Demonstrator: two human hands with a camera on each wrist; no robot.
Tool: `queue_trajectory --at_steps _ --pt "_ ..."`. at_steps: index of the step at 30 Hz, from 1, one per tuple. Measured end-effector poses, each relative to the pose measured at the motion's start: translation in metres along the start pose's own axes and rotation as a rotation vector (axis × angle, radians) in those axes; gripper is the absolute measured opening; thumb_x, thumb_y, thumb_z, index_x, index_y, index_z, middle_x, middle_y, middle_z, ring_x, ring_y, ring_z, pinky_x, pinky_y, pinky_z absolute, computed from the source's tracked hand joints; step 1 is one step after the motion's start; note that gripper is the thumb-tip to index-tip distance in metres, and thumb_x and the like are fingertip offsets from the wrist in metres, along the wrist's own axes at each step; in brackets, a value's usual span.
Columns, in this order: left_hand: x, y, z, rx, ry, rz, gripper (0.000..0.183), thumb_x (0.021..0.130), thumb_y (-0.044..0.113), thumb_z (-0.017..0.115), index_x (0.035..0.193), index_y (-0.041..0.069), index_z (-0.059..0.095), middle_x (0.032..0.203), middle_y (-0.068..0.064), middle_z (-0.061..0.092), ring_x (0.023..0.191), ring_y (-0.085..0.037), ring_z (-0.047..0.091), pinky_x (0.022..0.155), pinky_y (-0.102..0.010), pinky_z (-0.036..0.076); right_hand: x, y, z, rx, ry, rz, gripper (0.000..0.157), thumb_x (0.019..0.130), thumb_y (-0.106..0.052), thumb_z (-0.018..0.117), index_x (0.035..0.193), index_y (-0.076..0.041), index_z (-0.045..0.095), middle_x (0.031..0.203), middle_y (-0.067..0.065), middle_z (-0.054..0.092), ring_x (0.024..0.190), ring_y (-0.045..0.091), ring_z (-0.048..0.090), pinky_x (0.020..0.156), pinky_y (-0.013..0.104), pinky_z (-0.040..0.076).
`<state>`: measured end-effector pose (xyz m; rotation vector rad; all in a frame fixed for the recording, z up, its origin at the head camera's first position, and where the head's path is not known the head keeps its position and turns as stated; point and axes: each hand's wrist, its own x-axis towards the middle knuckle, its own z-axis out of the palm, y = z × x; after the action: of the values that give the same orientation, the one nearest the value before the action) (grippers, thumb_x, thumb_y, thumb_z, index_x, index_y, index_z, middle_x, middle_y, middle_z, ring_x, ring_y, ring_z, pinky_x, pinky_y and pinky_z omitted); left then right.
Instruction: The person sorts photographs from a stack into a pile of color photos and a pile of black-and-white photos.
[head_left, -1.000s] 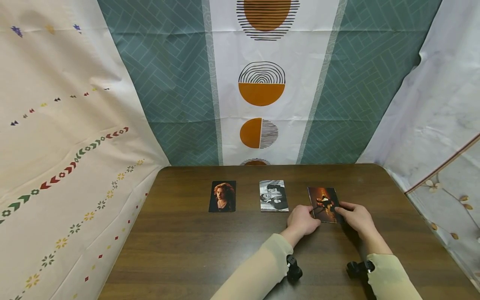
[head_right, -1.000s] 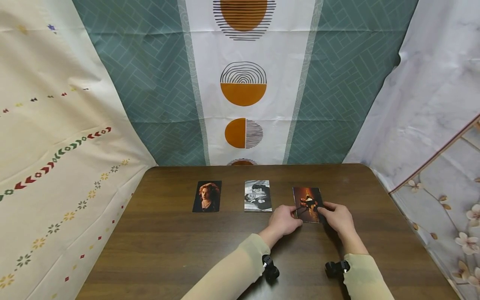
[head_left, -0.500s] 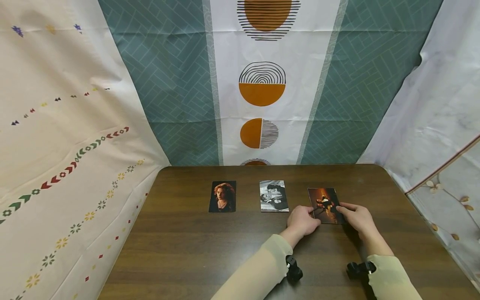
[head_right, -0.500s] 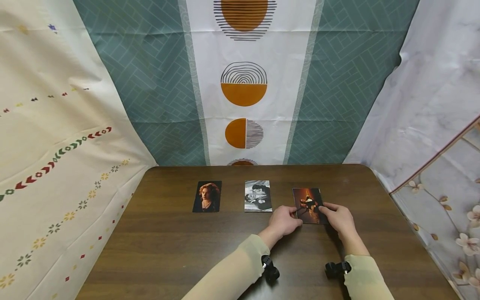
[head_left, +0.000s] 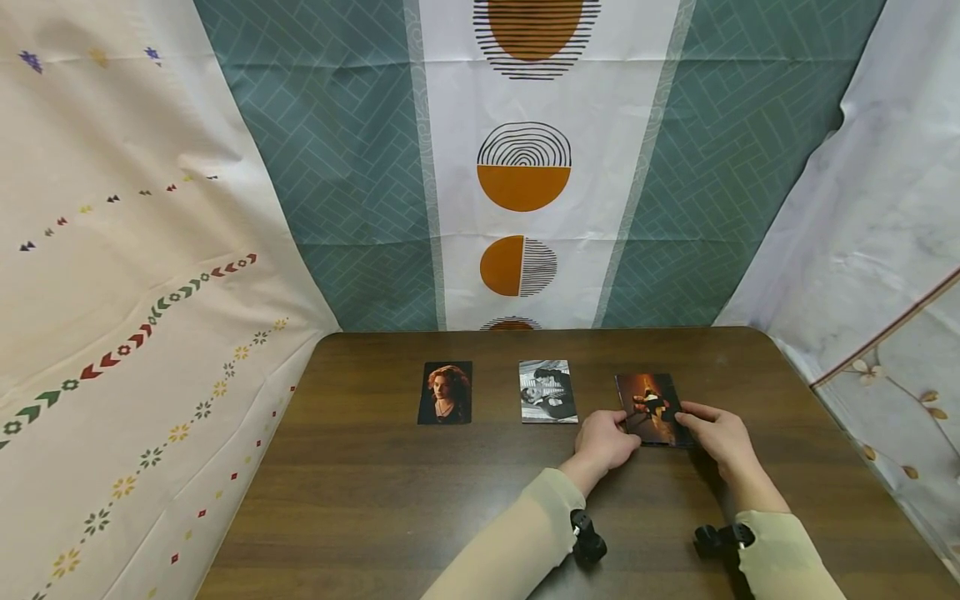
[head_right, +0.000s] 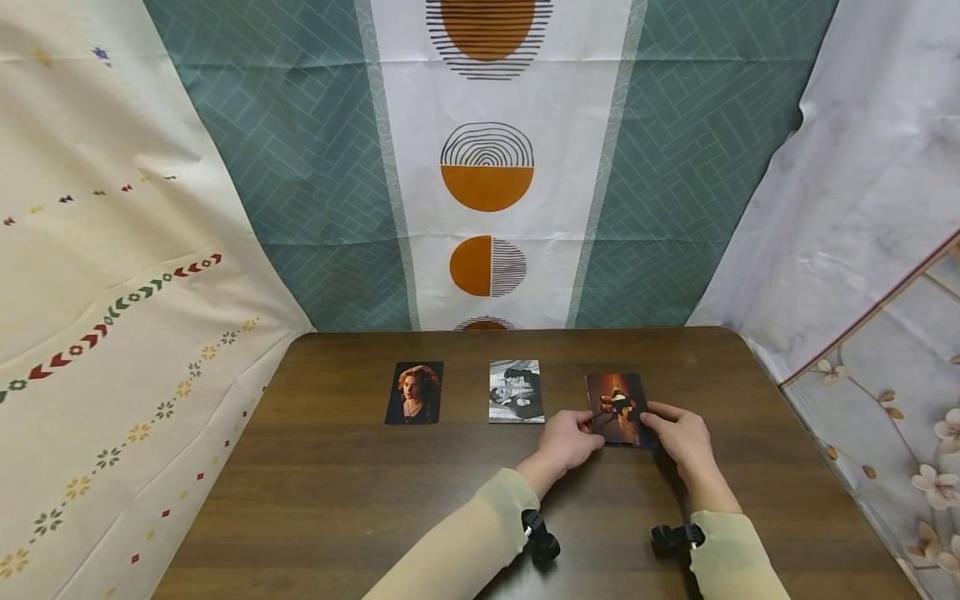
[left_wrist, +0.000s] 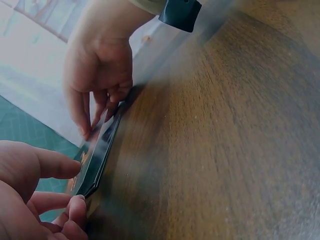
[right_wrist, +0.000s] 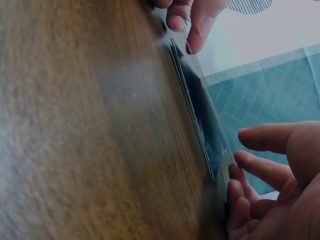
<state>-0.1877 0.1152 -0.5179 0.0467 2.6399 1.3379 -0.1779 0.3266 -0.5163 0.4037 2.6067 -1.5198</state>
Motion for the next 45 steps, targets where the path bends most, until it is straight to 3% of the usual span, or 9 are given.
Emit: queue_trajectory --at_steps 8,11,16,22,24,31,37,45 --pt "-0.001 0.001 0.000 -0.085 -0.004 -0.018 0.048 0.086 0.018 0.084 0.134 0.021 0.078 0.070 0.013 0.057 0.067 -0.008 0.052 0.064 -0.028 0.043 0.002 0.003 -0.002 0.006 0.024 0.007 0.063 0.107 -0.034 0.065 0.154 0.007 0.051 0.161 0.034 0.040 0.147 0.052 0.036 0.114 0.061 0.036" --pt "0.000 0.000 0.001 -0.112 0.017 0.010 0.046 0.086 0.016 0.083 0.131 0.019 0.079 0.073 0.014 0.056 0.067 -0.005 0.050 0.064 -0.026 0.043 0.002 0.003 -0.001 0.000 0.043 0.000 0.062 0.107 -0.034 0.066 0.153 0.006 0.053 0.159 0.032 0.044 0.143 0.047 0.042 0.105 0.048 0.043" --pt "0.004 -0.007 -0.001 -0.200 0.062 0.058 0.040 0.086 0.010 0.081 0.126 0.010 0.081 0.074 0.013 0.057 0.067 -0.002 0.050 0.066 -0.022 0.045 0.000 -0.001 0.002 0.000 0.073 -0.034 0.060 0.105 -0.033 0.071 0.151 0.004 0.057 0.148 0.026 0.059 0.137 0.038 0.049 0.087 0.021 0.043" --pt "0.008 -0.016 -0.010 -0.253 0.120 0.099 0.033 0.089 0.009 0.081 0.122 0.010 0.082 0.074 0.014 0.062 0.067 0.000 0.053 0.067 -0.023 0.047 -0.003 -0.011 0.011 0.002 0.073 -0.081 0.060 0.104 -0.031 0.073 0.150 0.004 0.058 0.139 0.022 0.068 0.114 0.010 0.058 0.080 0.013 0.045" --pt "0.009 -0.019 -0.014 -0.257 0.131 0.113 0.032 0.090 0.010 0.081 0.122 0.010 0.082 0.075 0.014 0.064 0.068 0.000 0.054 0.068 -0.023 0.048 -0.004 -0.015 0.016 0.011 0.063 -0.089 0.061 0.104 -0.030 0.072 0.152 0.004 0.056 0.141 0.024 0.066 0.114 0.010 0.058 0.080 0.012 0.045" --pt "0.010 -0.035 -0.040 -0.274 0.143 0.176 0.032 0.092 0.009 0.079 0.124 0.005 0.080 0.079 0.011 0.067 0.073 -0.001 0.057 0.074 -0.025 0.050 -0.005 -0.028 0.044 0.072 0.011 -0.098 0.065 0.105 -0.028 0.071 0.158 0.002 0.048 0.147 0.031 0.057 0.135 0.036 0.052 0.081 0.010 0.045" --pt "0.011 -0.059 -0.072 -0.286 0.157 0.196 0.031 0.092 0.008 0.078 0.123 0.003 0.080 0.081 0.007 0.067 0.071 0.000 0.054 0.072 -0.024 0.048 -0.005 -0.042 0.077 0.056 -0.025 -0.152 0.065 0.104 -0.024 0.073 0.158 0.002 0.048 0.143 0.033 0.058 0.131 0.040 0.056 0.080 0.016 0.048" --pt "0.009 -0.093 -0.117 -0.261 0.185 0.204 0.032 0.095 0.010 0.076 0.126 0.004 0.079 0.085 0.004 0.068 0.063 -0.003 0.053 0.064 -0.025 0.045 -0.008 -0.057 0.124 0.033 -0.045 -0.221 0.061 0.101 -0.018 0.074 0.156 -0.001 0.053 0.129 0.024 0.068 0.118 0.035 0.064 0.085 0.030 0.051"
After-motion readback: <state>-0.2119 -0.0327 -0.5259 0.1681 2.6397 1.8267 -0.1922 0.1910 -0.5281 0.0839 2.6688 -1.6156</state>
